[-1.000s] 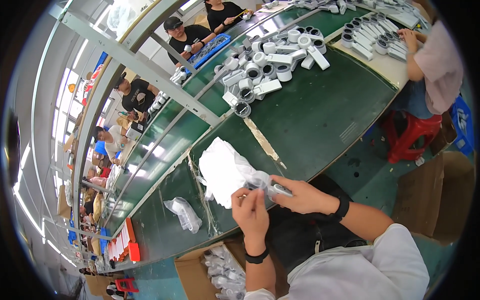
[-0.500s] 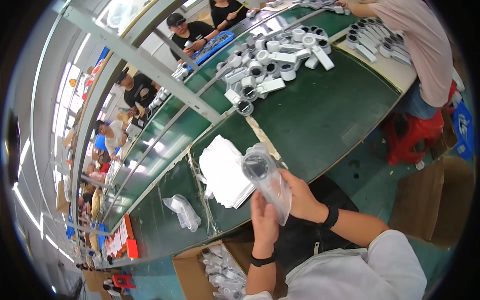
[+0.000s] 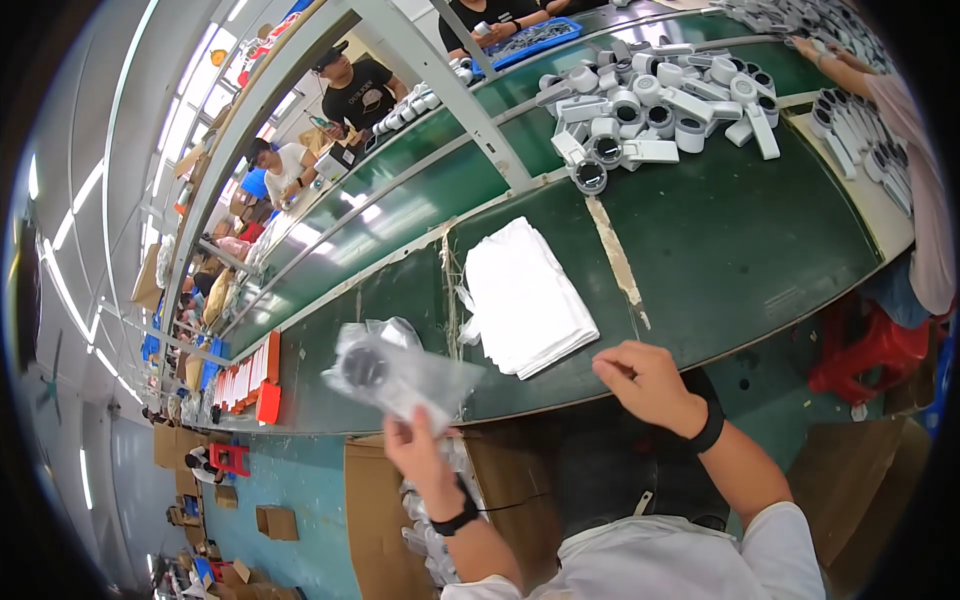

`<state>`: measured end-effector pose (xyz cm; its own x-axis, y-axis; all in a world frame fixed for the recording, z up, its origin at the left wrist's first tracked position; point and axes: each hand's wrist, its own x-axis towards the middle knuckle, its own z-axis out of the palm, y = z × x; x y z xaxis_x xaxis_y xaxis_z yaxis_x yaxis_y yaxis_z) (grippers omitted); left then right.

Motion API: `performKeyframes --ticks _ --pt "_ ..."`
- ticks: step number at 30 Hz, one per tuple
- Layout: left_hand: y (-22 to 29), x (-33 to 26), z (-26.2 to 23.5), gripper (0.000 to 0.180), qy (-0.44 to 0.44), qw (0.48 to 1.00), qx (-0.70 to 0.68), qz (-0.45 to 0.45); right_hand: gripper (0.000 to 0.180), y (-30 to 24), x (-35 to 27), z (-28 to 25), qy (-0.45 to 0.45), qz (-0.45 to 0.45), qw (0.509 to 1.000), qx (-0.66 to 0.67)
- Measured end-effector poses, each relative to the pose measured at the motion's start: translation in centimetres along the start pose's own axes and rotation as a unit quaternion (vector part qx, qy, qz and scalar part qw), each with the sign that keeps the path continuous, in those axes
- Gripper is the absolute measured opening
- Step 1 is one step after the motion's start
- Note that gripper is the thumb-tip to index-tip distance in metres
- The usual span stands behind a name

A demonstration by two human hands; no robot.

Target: The person picks up a handheld fan, slides it into a plastic bag, and places the bagged fan into a cardboard box, repeating the process for several fans.

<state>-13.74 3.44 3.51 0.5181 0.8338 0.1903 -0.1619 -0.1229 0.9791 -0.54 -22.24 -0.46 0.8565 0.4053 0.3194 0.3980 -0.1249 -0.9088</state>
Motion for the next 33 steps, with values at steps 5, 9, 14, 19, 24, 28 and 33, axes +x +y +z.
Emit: performKeyframes --ticks 5,9,14,19,24,28,33 --pt "-3.4 7.9 -7.4 0.040 0.131 0.972 0.193 0.029 0.015 4.1 0.9 -0.2 0.038 0.048 0.998 -0.011" --pt "-8.7 12.3 -10.0 0.042 0.142 0.906 0.395 0.044 0.015 4.1 0.5 -0.1 0.047 0.056 0.997 -0.005" --pt "-10.4 12.7 -8.3 0.046 0.115 0.888 0.438 0.081 0.015 4.2 0.4 -0.4 0.057 0.053 0.997 -0.021" --pt "-5.5 8.0 -0.9 0.032 0.124 0.897 0.351 0.238 0.015 4.0 0.8 -0.5 0.030 0.081 0.996 0.008" --pt "-10.6 3.1 5.4 0.017 -0.040 0.988 0.085 0.125 0.022 0.6 3.9 -3.3 -0.038 0.038 0.997 -0.051" --pt "-10.1 2.2 7.0 0.017 -0.047 0.999 -0.006 -0.007 0.028 0.1 9.1 -7.3 0.051 0.005 0.977 -0.207" --pt "-11.5 2.8 6.7 0.017 -0.074 0.997 0.012 0.006 0.058 6.8 17.8 -10.1 0.104 0.045 0.896 -0.429"
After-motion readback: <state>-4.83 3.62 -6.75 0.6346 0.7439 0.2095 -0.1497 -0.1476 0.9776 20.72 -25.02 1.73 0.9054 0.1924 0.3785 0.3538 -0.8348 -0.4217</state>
